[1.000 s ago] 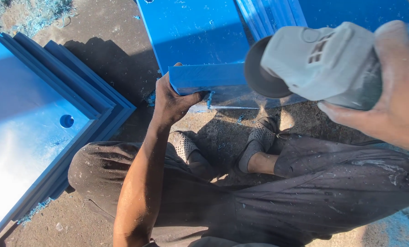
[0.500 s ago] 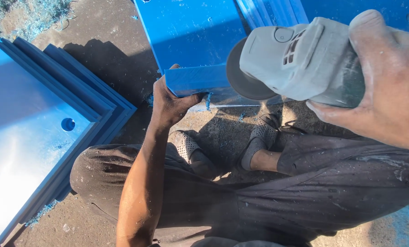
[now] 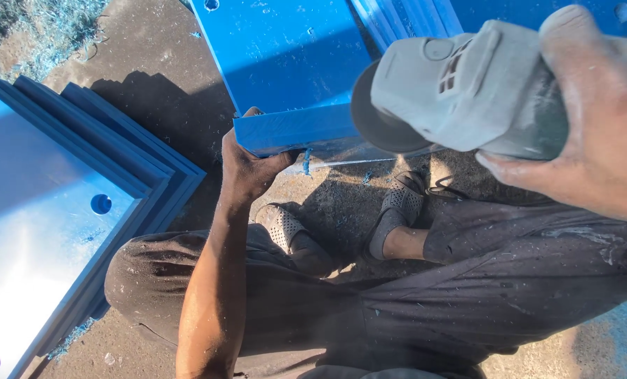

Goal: Grinding the edges of blue plastic plates with a power grinder.

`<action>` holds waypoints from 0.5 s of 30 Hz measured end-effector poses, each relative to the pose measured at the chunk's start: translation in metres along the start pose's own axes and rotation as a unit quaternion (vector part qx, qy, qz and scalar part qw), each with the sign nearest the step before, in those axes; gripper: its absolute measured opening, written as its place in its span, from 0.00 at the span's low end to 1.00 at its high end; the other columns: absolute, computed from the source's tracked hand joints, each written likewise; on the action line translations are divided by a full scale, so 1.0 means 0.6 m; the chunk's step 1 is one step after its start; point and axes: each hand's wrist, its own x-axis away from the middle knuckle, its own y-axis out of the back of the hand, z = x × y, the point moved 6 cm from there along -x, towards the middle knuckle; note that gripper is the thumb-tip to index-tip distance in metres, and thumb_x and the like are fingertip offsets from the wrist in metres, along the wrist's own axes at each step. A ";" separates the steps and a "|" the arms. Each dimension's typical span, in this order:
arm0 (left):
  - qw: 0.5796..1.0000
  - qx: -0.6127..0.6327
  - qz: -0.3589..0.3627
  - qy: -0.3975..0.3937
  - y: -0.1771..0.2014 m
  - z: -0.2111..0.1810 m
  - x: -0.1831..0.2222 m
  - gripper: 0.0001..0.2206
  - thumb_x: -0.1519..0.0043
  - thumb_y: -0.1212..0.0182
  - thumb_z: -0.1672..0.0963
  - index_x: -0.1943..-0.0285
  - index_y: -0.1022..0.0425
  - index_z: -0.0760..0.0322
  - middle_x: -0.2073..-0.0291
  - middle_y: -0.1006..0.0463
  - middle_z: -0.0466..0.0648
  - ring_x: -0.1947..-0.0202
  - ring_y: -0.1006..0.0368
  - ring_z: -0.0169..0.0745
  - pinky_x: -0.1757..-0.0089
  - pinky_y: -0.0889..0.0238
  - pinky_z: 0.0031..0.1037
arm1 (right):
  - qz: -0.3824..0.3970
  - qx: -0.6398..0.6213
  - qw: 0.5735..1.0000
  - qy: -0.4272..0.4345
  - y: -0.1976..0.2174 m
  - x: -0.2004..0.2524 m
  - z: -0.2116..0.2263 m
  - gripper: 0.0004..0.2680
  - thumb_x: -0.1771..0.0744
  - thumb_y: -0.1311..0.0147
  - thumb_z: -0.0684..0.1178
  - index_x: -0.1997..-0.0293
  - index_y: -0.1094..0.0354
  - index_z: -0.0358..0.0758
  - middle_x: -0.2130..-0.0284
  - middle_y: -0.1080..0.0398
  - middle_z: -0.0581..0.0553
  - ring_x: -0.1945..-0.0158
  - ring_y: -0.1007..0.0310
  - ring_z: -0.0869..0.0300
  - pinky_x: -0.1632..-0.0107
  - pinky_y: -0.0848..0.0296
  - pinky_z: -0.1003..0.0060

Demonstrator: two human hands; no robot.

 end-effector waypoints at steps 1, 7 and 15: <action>1.000 0.002 -0.002 0.002 -0.002 0.002 0.002 0.16 0.44 0.23 0.53 0.60 0.24 0.66 0.66 0.25 0.42 0.65 0.24 0.30 0.62 0.28 0.26 | 0.002 0.002 1.000 0.001 -0.013 0.002 -0.008 0.32 0.41 0.27 0.64 0.40 0.40 0.35 0.54 0.26 0.37 0.54 0.19 0.56 0.51 0.18 0.62; 1.000 0.025 -0.009 0.014 -0.001 -0.012 -0.013 0.16 0.42 0.25 0.52 0.58 0.26 0.65 0.64 0.23 0.42 0.64 0.24 0.30 0.61 0.28 0.25 | -0.328 -0.203 0.888 0.249 0.048 0.043 0.010 0.27 0.46 0.28 0.42 0.48 0.40 0.19 0.62 0.27 0.23 0.62 0.21 0.43 0.63 0.22 0.53; 1.000 -0.005 0.007 -0.021 0.001 -0.004 -0.004 0.16 0.41 0.24 0.52 0.57 0.24 0.66 0.63 0.23 0.45 0.62 0.22 0.32 0.60 0.25 0.26 | -0.147 -0.254 0.942 0.163 -0.250 -0.004 -0.163 0.24 0.39 0.39 0.40 0.36 0.43 0.23 0.47 0.31 0.28 0.45 0.26 0.46 0.46 0.24 0.55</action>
